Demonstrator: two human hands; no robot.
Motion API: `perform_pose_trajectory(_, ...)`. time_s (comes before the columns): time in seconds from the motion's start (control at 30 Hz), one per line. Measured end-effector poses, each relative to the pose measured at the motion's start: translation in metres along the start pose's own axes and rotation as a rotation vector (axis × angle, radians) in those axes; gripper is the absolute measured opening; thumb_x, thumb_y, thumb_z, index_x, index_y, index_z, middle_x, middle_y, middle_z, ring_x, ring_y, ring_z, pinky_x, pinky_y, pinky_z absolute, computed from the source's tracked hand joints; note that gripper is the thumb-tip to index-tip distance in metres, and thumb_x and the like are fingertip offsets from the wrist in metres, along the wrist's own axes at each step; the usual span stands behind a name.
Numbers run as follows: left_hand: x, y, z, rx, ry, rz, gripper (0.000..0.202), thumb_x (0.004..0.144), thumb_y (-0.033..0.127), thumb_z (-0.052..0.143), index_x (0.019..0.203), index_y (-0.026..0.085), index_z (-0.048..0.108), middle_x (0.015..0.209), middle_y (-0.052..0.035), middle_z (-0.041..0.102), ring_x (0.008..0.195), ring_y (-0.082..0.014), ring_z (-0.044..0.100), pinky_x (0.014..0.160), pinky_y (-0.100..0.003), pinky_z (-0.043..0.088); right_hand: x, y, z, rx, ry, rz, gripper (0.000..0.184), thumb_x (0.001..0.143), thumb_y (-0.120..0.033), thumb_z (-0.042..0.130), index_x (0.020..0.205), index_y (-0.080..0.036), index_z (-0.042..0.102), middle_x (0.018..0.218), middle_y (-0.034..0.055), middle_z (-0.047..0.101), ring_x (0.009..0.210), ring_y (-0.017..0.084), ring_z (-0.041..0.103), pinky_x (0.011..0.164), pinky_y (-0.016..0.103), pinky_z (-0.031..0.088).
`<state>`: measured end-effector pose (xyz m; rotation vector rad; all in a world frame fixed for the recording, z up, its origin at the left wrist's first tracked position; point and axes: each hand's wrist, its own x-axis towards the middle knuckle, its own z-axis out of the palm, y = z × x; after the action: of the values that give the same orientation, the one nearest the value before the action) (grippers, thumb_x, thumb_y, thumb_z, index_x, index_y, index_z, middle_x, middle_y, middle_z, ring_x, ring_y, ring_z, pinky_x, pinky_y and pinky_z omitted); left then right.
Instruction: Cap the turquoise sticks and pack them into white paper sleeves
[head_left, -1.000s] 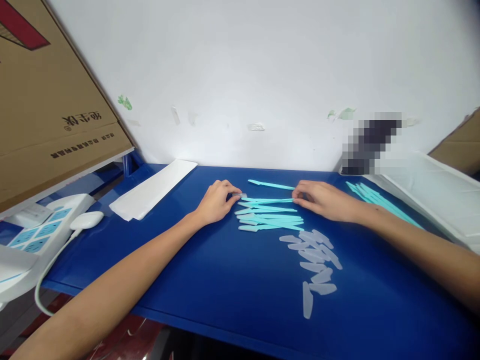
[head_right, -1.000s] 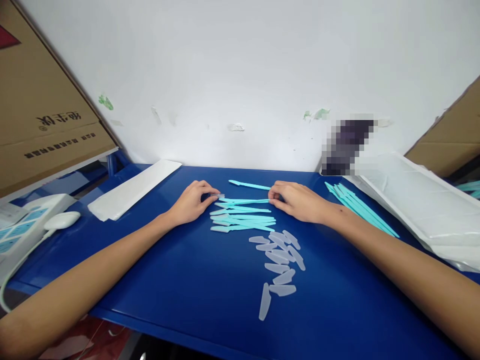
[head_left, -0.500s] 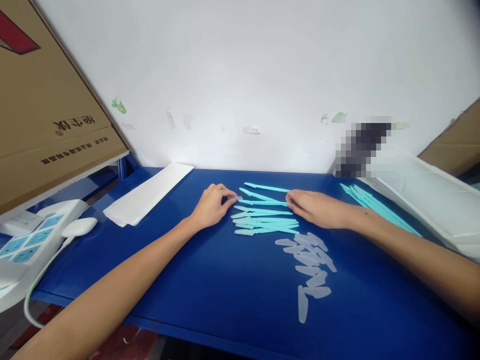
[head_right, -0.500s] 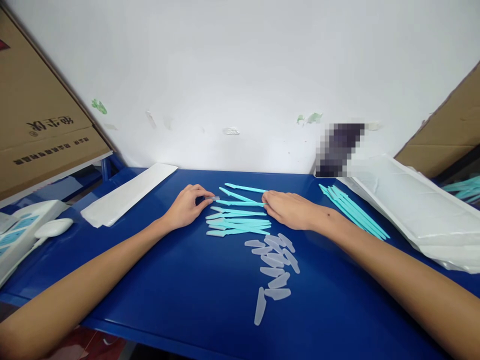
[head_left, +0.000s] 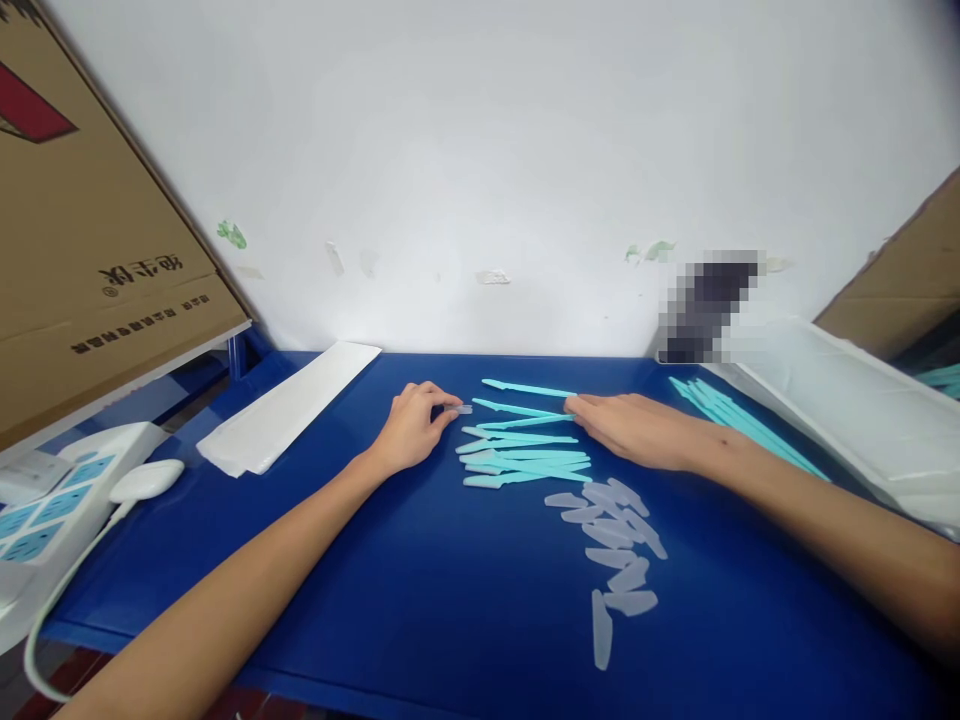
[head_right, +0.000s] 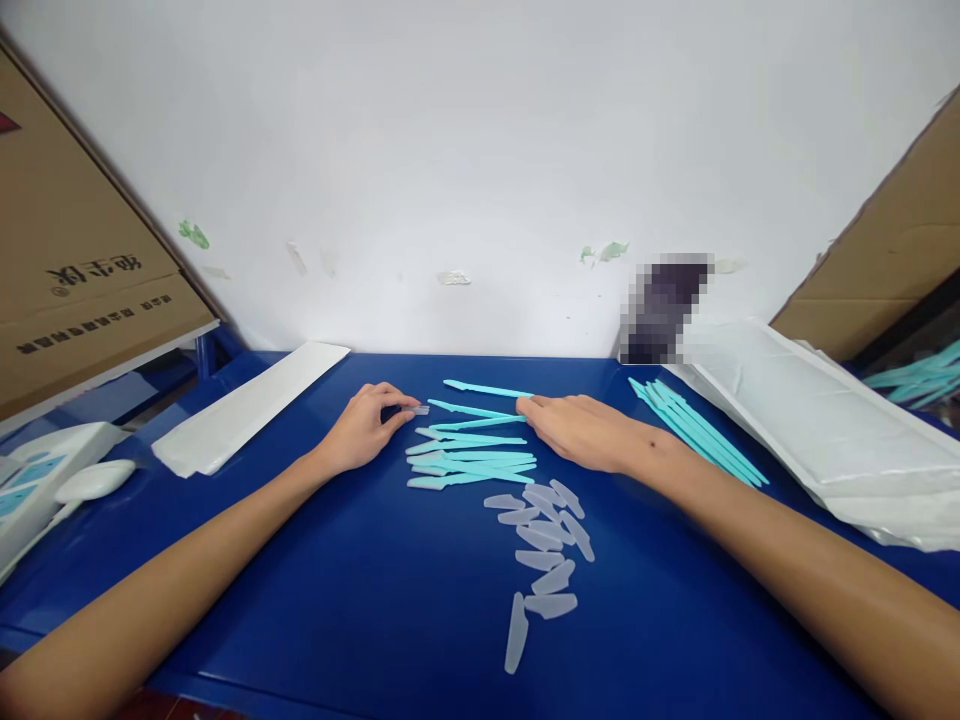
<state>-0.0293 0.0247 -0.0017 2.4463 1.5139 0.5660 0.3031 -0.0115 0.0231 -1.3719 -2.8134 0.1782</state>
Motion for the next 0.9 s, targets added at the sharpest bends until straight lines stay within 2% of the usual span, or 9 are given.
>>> perform_pose_trajectory(0.27,0.001,0.000,0.000,-0.026,-0.044,-0.005,0.027,0.102,0.033,0.051,0.116,0.030,0.074,0.115,-0.0060,0.068,0.107,-0.0288,0.054,0.098,-0.051,0.041,-0.001,0.004,-0.003,-0.061,0.005,0.082,0.030,0.102,-0.031,0.034,0.117,-0.021,0.058,0.118,0.0157,0.069,0.087,0.026,0.068,0.074,0.038,0.049)
perform_pose_trajectory(0.47,-0.001,0.008,-0.002,-0.021,-0.048,0.000,0.028,0.103,0.034,0.049,0.116,0.031,0.074,0.113,-0.0059,0.067,0.107,-0.0289,0.053,0.098,-0.051,0.039,0.002,0.003,-0.003,-0.131,0.004,0.092,0.039,0.100,-0.028,0.036,0.133,-0.021,0.057,0.132,0.0182,0.066,0.100,0.030,0.070,0.083,0.044,0.052)
perform_pose_trajectory(0.7,-0.002,0.011,-0.003,-0.019,-0.047,0.006,0.028,0.103,0.032,0.049,0.116,0.031,0.074,0.113,-0.0058,0.067,0.107,-0.0287,0.054,0.100,-0.050,0.039,0.006,-0.005,-0.007,-0.214,-0.025,0.119,0.037,0.100,-0.022,0.032,0.127,-0.021,0.058,0.119,0.0175,0.069,0.089,0.028,0.069,0.075,0.041,0.050)
perform_pose_trajectory(0.9,-0.002,0.010,0.000,-0.012,-0.032,0.000,0.029,0.102,0.032,0.049,0.116,0.031,0.074,0.113,-0.0060,0.067,0.108,-0.0292,0.054,0.099,-0.050,0.039,0.006,-0.004,-0.009,-0.273,-0.028,0.136,0.035,0.095,-0.017,0.038,0.125,-0.023,0.057,0.112,0.0145,0.067,0.084,0.027,0.066,0.071,0.038,0.044)
